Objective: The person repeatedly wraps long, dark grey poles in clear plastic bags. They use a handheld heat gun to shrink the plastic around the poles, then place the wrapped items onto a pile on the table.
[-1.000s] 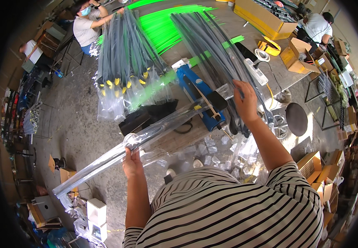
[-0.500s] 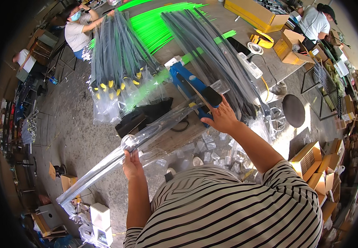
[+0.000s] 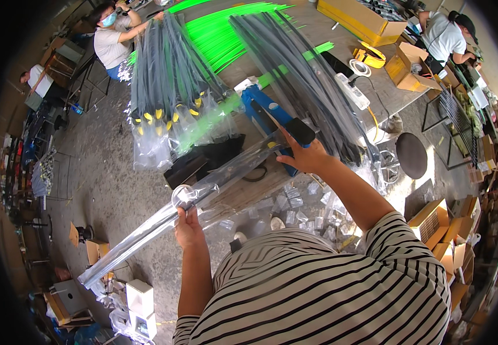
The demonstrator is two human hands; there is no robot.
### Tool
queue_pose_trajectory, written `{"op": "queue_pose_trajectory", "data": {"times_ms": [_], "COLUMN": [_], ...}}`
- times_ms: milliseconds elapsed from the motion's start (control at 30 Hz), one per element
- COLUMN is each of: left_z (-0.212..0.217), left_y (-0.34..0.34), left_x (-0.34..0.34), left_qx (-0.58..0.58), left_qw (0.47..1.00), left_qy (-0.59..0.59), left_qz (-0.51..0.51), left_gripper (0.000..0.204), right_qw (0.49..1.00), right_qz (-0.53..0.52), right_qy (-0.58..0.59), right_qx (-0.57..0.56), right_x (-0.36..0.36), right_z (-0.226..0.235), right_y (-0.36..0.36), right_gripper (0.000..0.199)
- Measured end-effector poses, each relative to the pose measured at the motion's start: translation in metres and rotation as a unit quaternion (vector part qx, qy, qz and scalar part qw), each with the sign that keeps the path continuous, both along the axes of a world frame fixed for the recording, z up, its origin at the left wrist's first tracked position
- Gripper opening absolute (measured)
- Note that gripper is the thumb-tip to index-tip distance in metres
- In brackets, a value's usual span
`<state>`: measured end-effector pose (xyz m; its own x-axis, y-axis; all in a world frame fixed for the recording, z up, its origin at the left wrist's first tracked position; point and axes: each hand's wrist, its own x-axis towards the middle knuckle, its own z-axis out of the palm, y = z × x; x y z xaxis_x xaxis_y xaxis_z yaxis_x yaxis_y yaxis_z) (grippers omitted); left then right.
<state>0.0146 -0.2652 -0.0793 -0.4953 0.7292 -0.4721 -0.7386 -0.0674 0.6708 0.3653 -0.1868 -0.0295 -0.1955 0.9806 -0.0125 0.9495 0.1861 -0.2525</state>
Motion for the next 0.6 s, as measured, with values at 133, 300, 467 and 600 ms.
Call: {"op": "queue_pose_trajectory", "data": {"times_ms": [133, 300, 467, 600], "left_z": [0.006, 0.0, 0.002, -0.003], "left_y": [-0.001, 0.0, -0.001, 0.001], "left_x": [0.004, 0.003, 0.008, 0.005], "left_qx": [-0.012, -0.013, -0.02, -0.003], "left_qw": [1.0, 1.0, 1.0, 1.0], "left_qy": [0.02, -0.005, 0.011, 0.019], "left_qz": [-0.016, 0.005, -0.01, -0.023], "left_gripper": [0.02, 0.024, 0.024, 0.024], "right_qw": [0.998, 0.958, 0.931, 0.933], "right_qz": [0.027, -0.021, 0.017, 0.04], "right_qy": [0.023, 0.187, 0.15, 0.117], "right_qx": [0.042, 0.215, 0.331, 0.338], "right_x": [0.004, 0.018, 0.012, 0.01], "right_z": [0.009, 0.021, 0.051, 0.046], "right_y": [-0.002, -0.016, -0.048, -0.054], "right_gripper": [0.077, 0.063, 0.053, 0.046]}}
